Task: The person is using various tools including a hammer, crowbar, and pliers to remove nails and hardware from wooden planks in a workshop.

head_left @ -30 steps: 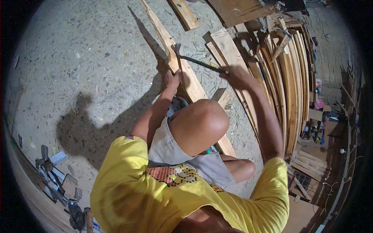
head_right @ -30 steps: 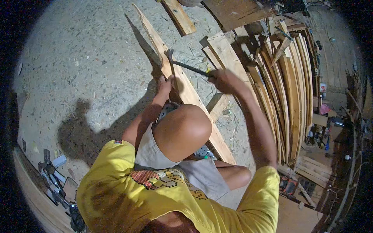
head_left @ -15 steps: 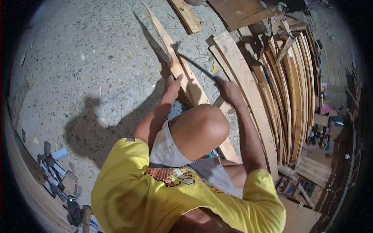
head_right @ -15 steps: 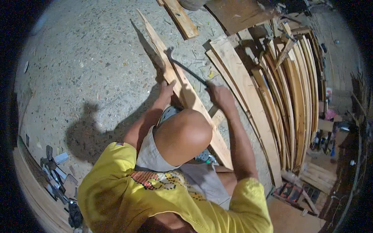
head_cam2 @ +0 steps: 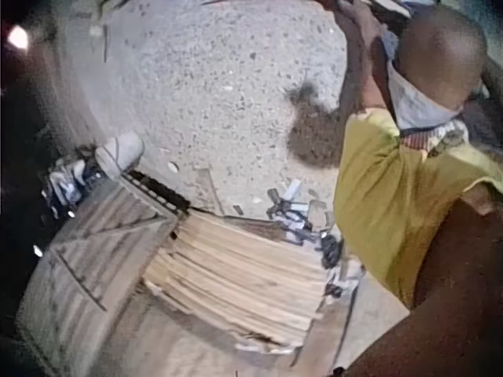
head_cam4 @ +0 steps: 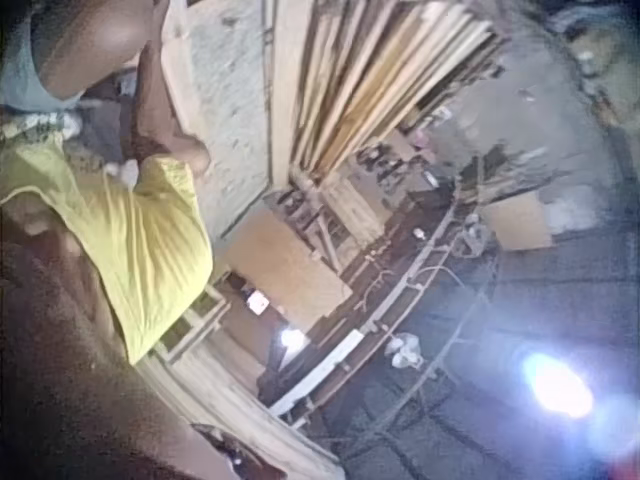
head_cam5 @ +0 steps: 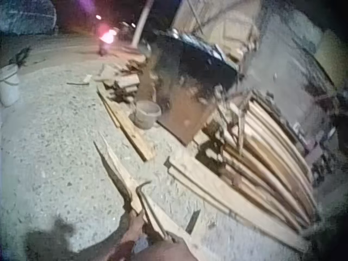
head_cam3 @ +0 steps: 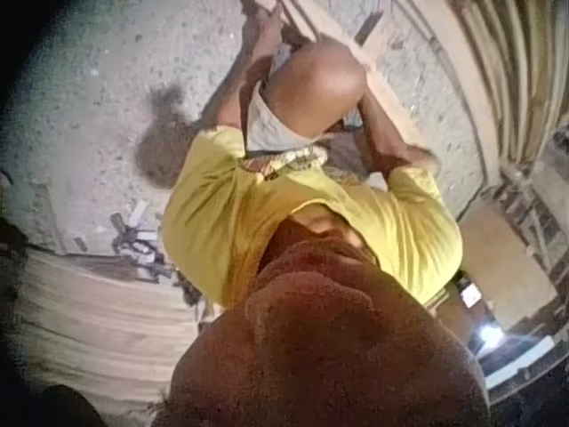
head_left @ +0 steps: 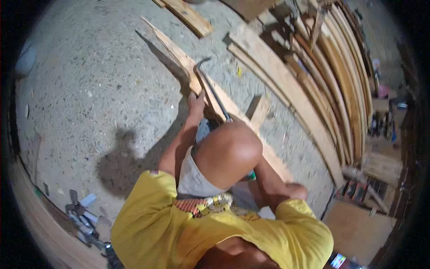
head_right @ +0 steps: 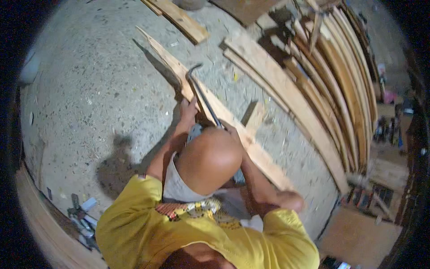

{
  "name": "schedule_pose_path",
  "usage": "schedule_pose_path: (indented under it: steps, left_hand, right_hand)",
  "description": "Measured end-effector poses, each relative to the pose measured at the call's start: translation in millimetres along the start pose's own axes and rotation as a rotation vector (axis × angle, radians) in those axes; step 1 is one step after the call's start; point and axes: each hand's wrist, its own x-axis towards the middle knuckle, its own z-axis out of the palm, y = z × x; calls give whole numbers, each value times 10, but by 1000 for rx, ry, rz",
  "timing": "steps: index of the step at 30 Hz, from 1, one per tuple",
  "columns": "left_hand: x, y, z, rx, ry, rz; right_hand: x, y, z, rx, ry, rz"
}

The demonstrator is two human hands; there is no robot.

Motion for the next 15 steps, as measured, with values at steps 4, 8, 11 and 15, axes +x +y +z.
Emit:
schedule_pose_path:
  steps: [4, 8, 11, 15]
  left_hand:
    - [-205, 347, 212, -86, -113, -85]
    - [40, 355, 250, -96, -37, -297]
    - [526, 368, -51, -288, -190, -325]
    - [216, 197, -39, 269, -685, 520]
  right_hand:
    - [251, 147, -267, 1287, 14, 1481]
    - [-625, 739, -43, 1546, -130, 440]
    - [-737, 709, -146, 1212, 2, 397]
    - [-774, 1176, -374, 575, 278, 386]
